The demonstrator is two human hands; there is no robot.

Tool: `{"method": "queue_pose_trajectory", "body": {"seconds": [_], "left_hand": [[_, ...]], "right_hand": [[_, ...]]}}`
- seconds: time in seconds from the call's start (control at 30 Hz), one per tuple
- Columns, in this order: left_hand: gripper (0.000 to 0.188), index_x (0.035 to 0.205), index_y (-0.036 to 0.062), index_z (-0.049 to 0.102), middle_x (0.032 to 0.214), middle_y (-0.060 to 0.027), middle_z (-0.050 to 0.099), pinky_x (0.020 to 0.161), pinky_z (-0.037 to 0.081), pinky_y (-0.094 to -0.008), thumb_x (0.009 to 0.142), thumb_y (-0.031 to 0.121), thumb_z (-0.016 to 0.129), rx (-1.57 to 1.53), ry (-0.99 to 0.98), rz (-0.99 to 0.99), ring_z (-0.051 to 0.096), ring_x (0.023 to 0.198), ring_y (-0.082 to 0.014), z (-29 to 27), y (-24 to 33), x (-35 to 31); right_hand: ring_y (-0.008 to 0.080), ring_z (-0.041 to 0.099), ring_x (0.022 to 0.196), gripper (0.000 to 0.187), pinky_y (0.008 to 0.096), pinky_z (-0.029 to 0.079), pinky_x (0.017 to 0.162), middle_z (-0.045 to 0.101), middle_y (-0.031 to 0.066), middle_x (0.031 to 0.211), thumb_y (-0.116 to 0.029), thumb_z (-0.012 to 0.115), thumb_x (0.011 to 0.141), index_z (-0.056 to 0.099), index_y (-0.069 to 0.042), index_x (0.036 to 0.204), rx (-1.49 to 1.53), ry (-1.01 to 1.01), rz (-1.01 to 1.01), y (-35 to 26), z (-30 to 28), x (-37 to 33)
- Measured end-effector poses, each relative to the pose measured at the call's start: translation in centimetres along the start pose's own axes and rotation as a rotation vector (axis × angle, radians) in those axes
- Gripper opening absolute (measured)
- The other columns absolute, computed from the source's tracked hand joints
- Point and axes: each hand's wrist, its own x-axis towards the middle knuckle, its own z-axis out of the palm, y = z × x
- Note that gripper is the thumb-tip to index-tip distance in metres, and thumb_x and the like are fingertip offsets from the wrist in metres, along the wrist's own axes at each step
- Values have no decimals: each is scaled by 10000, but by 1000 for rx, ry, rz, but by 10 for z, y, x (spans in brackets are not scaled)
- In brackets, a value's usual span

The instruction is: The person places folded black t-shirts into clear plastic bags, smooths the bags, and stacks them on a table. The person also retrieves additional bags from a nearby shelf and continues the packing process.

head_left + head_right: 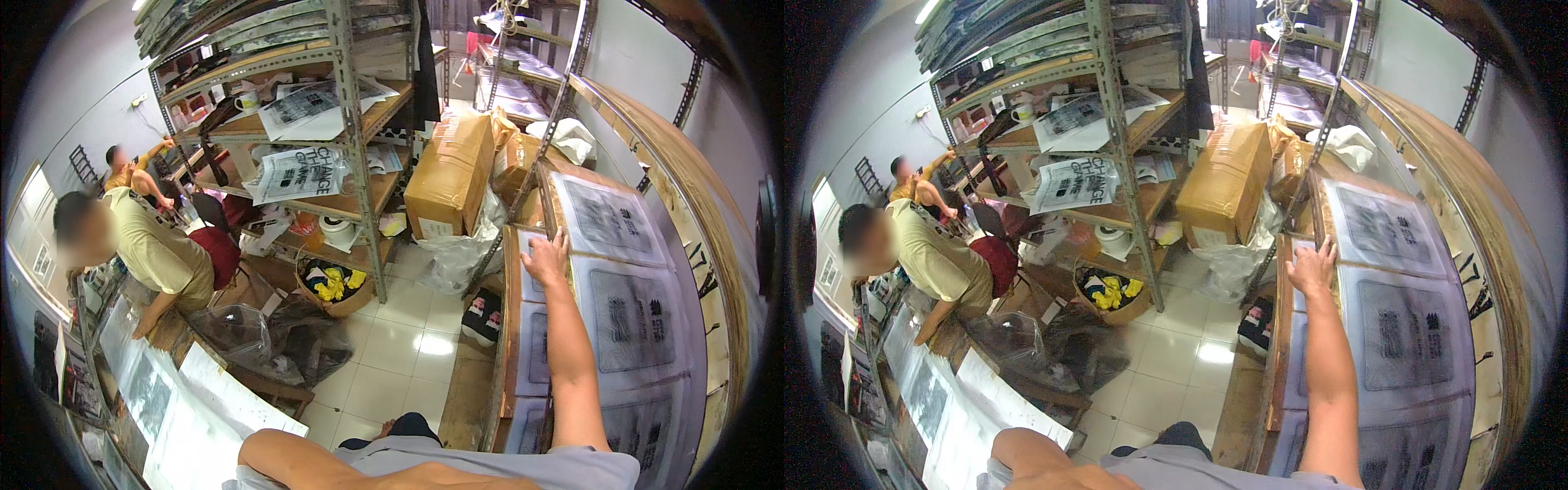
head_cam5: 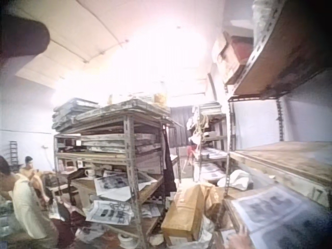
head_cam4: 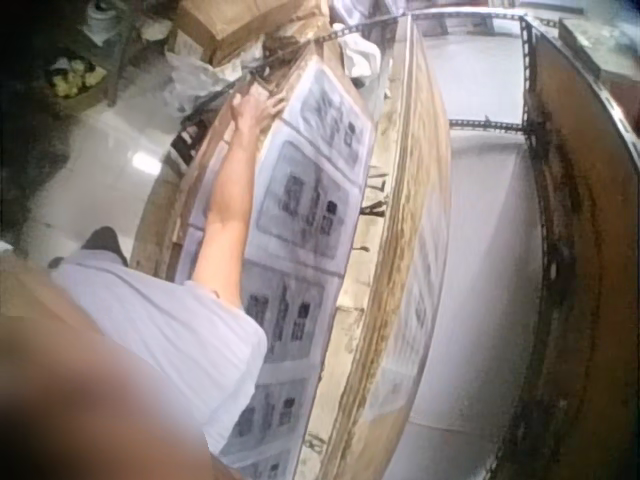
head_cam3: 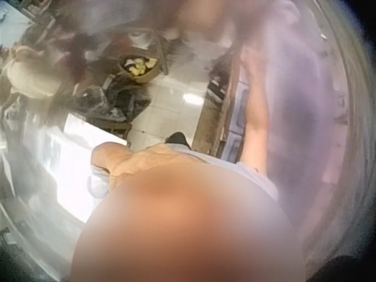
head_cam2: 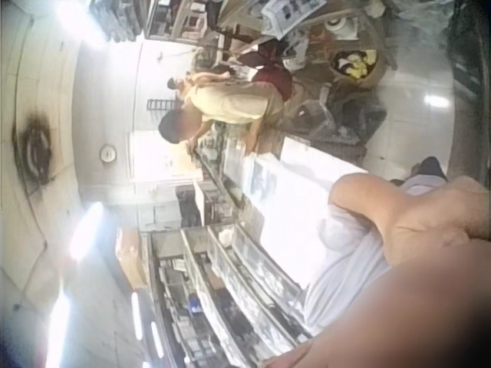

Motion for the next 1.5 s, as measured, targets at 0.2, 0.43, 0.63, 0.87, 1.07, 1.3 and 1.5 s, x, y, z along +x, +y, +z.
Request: {"method": "queue_pose_trajectory", "body": {"seconds": [0.2, 0.43, 0.63, 0.87, 1.07, 1.3, 1.5], "left_hand": [[326, 1041, -12, 477, 662, -359, 566, 470, 543, -367, 1035, 287, 349, -112, 70, 21, 581, 464, -346, 2, 12, -6], [307, 995, 69, 464, 601, -280, 539, 759, 535, -425, 1028, 357, 363, -115, 381, 156, 525, 443, -303, 37, 3, -10], [306, 940, 67, 429, 588, -267, 540, 799, 530, -434, 1025, 357, 387, -35, 338, 79, 520, 442, -285, 33, 7, -11], [350, 889, 21, 390, 585, -260, 545, 779, 540, -391, 1033, 340, 381, 26, 356, 65, 522, 455, -269, 32, 7, -5], [380, 858, 6, 385, 577, -249, 542, 794, 538, -392, 1032, 344, 373, 59, 384, 58, 522, 458, -260, 40, 16, -4], [463, 791, -24, 423, 571, -248, 548, 782, 546, -373, 1026, 371, 369, 109, 360, -41, 529, 459, -265, 37, 22, 1], [621, 691, -74, 485, 591, -272, 574, 672, 562, -324, 1015, 440, 359, 207, 89, -225, 562, 477, -283, 13, 34, 5]], "right_hand": [[449, 278, 1386, 389, 551, 141, 1159, 653, 145, 1184, -383, 699, 791, 704, -123, 1080, -3, 36, -12, 4, 2, -2], [458, 282, 1382, 392, 575, 157, 1151, 649, 137, 1192, -392, 674, 801, 698, -119, 1081, -10, 30, -27, 4, 1, -1], [459, 281, 1384, 385, 571, 153, 1155, 645, 128, 1206, -391, 674, 800, 700, -120, 1072, 5, 18, -21, 2, -1, -2], [459, 276, 1385, 373, 567, 149, 1157, 638, 123, 1222, -388, 678, 795, 708, -118, 1051, 9, 19, 9, 16, 3, -5], [456, 266, 1391, 393, 563, 142, 1159, 639, 122, 1223, -387, 677, 798, 700, -125, 1090, -1, -3, -13, -2, -3, -1], [431, 267, 1396, 399, 540, 138, 1168, 637, 117, 1230, -404, 684, 800, 699, -152, 1109, -7, 7, -4, 3, 3, -1], [447, 279, 1386, 414, 563, 155, 1155, 649, 114, 1208, -409, 653, 811, 697, -114, 1098, -28, 11, -5, 9, 2, -3]]}}
